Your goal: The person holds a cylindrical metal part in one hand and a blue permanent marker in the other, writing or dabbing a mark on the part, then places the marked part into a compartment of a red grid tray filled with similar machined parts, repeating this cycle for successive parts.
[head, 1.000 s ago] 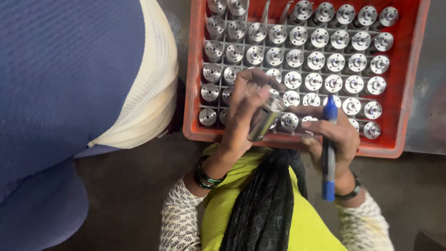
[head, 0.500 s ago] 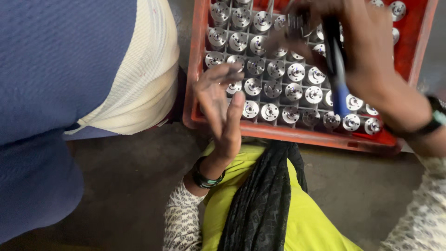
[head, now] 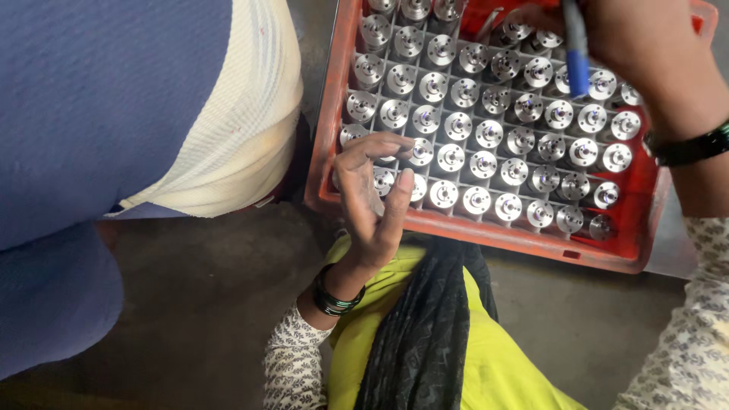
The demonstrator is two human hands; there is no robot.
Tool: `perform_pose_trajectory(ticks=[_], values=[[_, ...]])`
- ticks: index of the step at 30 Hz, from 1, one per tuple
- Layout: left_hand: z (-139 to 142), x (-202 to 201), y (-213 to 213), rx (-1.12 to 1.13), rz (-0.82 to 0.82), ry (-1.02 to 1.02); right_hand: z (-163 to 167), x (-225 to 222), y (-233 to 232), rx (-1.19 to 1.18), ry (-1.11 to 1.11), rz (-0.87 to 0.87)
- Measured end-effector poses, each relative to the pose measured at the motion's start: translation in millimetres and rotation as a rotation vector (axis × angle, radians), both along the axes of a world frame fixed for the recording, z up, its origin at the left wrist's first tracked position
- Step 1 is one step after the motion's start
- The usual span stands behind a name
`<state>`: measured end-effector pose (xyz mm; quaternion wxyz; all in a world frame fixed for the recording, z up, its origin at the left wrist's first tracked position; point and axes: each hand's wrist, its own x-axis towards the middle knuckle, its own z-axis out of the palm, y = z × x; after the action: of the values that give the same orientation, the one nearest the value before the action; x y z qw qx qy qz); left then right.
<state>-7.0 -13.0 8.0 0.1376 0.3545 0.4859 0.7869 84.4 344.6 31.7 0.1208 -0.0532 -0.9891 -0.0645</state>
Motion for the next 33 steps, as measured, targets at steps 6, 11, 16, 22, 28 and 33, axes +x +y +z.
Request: perform_pose_trajectory(ticks=[6, 11, 16, 22, 28, 33], values=[[0.4, -2.7, 5.1, -0.051, -0.022, -0.025, -6.4, -21.1, -37.9, 0.268, 0.231, 0.053], [3.4, -10.3, 14.5, -0.116, -0.126, -0.089, 24.1, -28.3, -52.1, 0.024, 0.182, 0.007], [9.6, -10.8, 39.5, -0.071, -0.528, -0.692, 91.4, 8.1, -92.8, 0.007, 0.212, 0.235], [5.1, 3.4, 53.0, 0.047, -0.673, -0.953, 98.7, 59.7, -184.6, -0.159, 0.225, 0.385], [-2.7, 7.2, 37.4, -0.030, -0.609, -0.849, 32.5, 87.7, -210.0, -0.836, 1.062, 0.046], [0.0, 4.7, 35.5, -0.018, -0.614, -0.770, -41.1, 110.7, -246.1, -0.766, 0.979, -0.173]])
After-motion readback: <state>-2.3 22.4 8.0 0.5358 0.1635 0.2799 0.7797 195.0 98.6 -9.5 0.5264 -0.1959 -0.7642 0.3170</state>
